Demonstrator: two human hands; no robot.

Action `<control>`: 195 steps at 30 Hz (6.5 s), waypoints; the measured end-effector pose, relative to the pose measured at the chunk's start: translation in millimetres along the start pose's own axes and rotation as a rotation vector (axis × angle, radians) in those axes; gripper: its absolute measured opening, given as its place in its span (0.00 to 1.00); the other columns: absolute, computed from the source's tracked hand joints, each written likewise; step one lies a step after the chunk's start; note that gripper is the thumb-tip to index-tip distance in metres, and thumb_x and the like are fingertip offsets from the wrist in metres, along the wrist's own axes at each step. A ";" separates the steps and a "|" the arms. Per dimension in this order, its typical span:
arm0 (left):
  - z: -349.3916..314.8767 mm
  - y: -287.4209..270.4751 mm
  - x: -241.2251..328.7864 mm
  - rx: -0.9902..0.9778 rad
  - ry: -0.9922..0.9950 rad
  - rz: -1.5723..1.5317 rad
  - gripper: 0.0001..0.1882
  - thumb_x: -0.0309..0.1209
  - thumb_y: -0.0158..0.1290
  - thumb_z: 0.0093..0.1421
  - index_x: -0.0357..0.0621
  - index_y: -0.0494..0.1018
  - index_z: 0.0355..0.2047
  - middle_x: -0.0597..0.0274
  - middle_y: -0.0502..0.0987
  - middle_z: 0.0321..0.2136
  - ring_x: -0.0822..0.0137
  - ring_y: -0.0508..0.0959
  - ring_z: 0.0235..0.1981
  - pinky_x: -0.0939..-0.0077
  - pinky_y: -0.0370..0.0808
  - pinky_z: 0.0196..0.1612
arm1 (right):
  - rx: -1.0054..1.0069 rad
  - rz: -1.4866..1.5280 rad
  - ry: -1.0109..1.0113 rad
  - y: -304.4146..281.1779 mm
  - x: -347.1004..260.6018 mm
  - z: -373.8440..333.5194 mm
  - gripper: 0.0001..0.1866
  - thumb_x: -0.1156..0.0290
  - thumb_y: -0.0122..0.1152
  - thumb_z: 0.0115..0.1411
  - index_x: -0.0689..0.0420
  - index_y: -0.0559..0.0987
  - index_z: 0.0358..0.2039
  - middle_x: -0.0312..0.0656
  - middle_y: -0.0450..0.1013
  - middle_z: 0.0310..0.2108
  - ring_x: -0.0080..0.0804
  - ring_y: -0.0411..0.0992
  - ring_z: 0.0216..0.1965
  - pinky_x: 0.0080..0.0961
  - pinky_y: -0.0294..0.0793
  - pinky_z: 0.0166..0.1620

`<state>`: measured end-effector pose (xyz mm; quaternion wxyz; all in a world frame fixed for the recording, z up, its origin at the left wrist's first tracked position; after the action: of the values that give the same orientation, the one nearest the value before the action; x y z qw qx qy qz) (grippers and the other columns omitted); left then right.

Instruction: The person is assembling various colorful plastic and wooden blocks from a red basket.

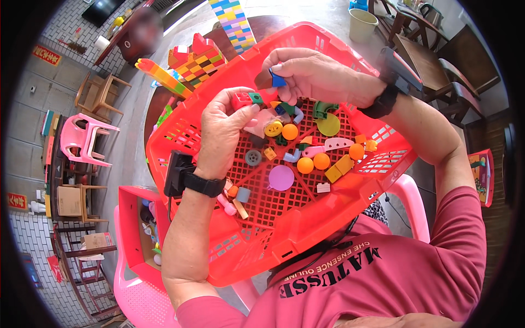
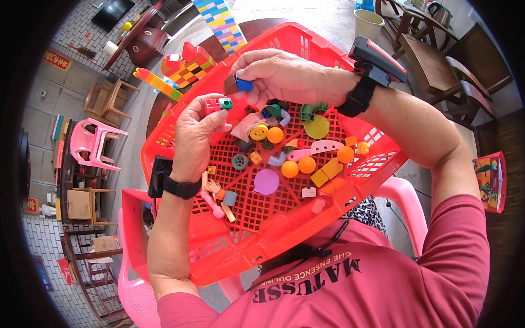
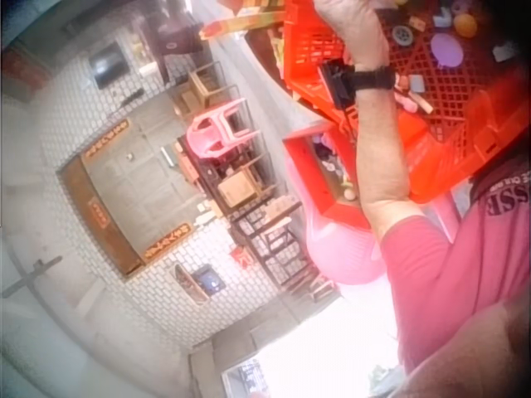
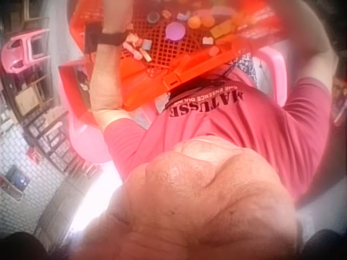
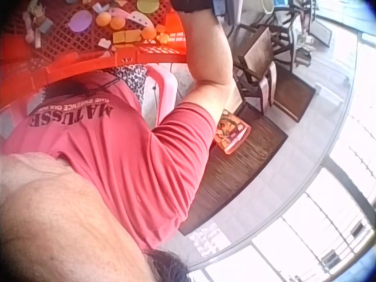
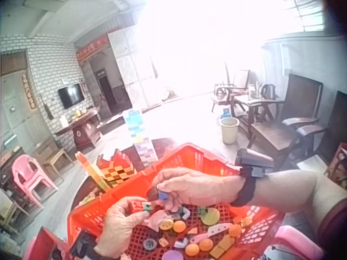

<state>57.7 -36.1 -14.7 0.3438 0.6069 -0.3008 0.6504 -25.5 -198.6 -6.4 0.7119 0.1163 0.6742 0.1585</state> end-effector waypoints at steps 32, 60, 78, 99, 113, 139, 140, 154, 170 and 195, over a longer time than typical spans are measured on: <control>-0.9 7.1 2.0 -0.029 0.052 -0.046 0.13 0.24 0.54 0.58 0.36 0.69 0.43 0.62 0.75 0.36 0.75 0.77 0.34 0.81 0.77 0.39 | 0.086 -0.567 -0.094 9.5 -4.5 -3.7 0.13 0.64 0.53 0.61 0.62 0.73 0.37 0.35 0.72 0.29 0.19 0.73 0.29 0.16 0.74 0.33; -5.0 13.0 3.7 -0.055 -0.020 0.114 0.12 0.23 0.58 0.54 0.39 0.71 0.39 0.69 0.74 0.28 0.80 0.74 0.26 0.85 0.75 0.33 | 0.035 -0.746 -0.217 15.8 -13.9 -5.6 0.10 0.78 0.58 0.53 0.63 0.75 0.38 0.31 0.71 0.30 0.15 0.68 0.32 0.15 0.69 0.35; -6.1 12.4 2.5 -0.003 0.023 0.237 0.09 0.23 0.59 0.51 0.38 0.72 0.33 0.68 0.76 0.24 0.81 0.75 0.26 0.86 0.71 0.28 | 0.073 -0.700 -0.242 10.3 -14.9 -4.0 0.11 0.79 0.58 0.53 0.62 0.75 0.39 0.30 0.71 0.31 0.14 0.67 0.31 0.13 0.69 0.34; -8.1 17.9 2.6 -0.087 -0.071 0.216 0.12 0.29 0.59 0.53 0.36 0.72 0.35 0.64 0.78 0.26 0.80 0.76 0.26 0.85 0.73 0.27 | -0.054 -0.860 -0.287 14.3 -10.0 -3.8 0.14 0.76 0.61 0.53 0.62 0.75 0.41 0.37 0.71 0.31 0.22 0.69 0.34 0.21 0.70 0.39; -8.3 17.8 2.1 0.010 0.047 0.274 0.14 0.30 0.59 0.54 0.36 0.72 0.38 0.68 0.76 0.24 0.83 0.71 0.21 0.87 0.70 0.24 | 0.059 -0.914 -0.244 13.5 -14.1 -4.2 0.12 0.72 0.64 0.51 0.63 0.76 0.34 0.34 0.72 0.25 0.19 0.69 0.28 0.19 0.70 0.32; -15.6 17.2 12.5 0.136 0.371 0.658 0.10 0.26 0.57 0.52 0.35 0.72 0.34 0.56 0.77 0.24 0.68 0.77 0.23 0.74 0.71 0.27 | 0.120 -0.473 -0.136 25.5 0.9 -8.4 0.10 0.72 0.58 0.57 0.64 0.74 0.37 0.36 0.72 0.27 0.19 0.72 0.27 0.16 0.72 0.31; -16.6 19.2 14.7 0.135 0.369 0.659 0.10 0.26 0.57 0.52 0.35 0.72 0.34 0.56 0.77 0.24 0.68 0.77 0.23 0.74 0.71 0.27 | 0.130 -0.443 -0.119 25.3 1.8 -9.2 0.11 0.71 0.58 0.57 0.65 0.74 0.37 0.37 0.73 0.28 0.20 0.73 0.28 0.17 0.73 0.32; -9.7 14.4 7.0 -0.186 -0.238 -0.214 0.15 0.37 0.47 0.64 0.36 0.70 0.42 0.65 0.73 0.26 0.78 0.67 0.19 0.82 0.67 0.26 | -0.029 -0.743 -0.073 24.2 -22.3 -15.5 0.23 0.59 0.53 0.62 0.60 0.65 0.52 0.43 0.73 0.28 0.25 0.75 0.28 0.23 0.75 0.30; -22.1 19.6 16.6 -0.413 -0.471 -0.453 0.27 0.50 0.31 0.68 0.37 0.65 0.46 0.72 0.55 0.15 0.79 0.55 0.13 0.82 0.57 0.19 | -0.148 -1.631 -0.810 40.4 -37.9 -23.5 0.15 0.60 0.55 0.58 0.57 0.68 0.38 0.44 0.67 0.35 0.45 0.70 0.38 0.37 0.70 0.38; -23.8 31.0 27.4 -0.130 0.138 0.213 0.18 0.43 0.39 0.68 0.41 0.64 0.46 0.71 0.64 0.24 0.81 0.63 0.24 0.86 0.64 0.29 | 0.015 -1.404 -0.652 43.7 -26.3 -28.6 0.16 0.59 0.49 0.62 0.62 0.66 0.31 0.51 0.65 0.25 0.52 0.67 0.30 0.43 0.64 0.32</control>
<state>17.9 -32.8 11.4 0.3313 0.5016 -0.3808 0.7026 -58.1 -169.7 32.7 0.8071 -0.2929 0.3474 -0.3769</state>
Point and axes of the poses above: each hand's wrist, its own z-axis towards the middle knuckle, its own y-axis out of the palm, x = y × z, the point moved 4 cm from there along z, towards the middle knuckle
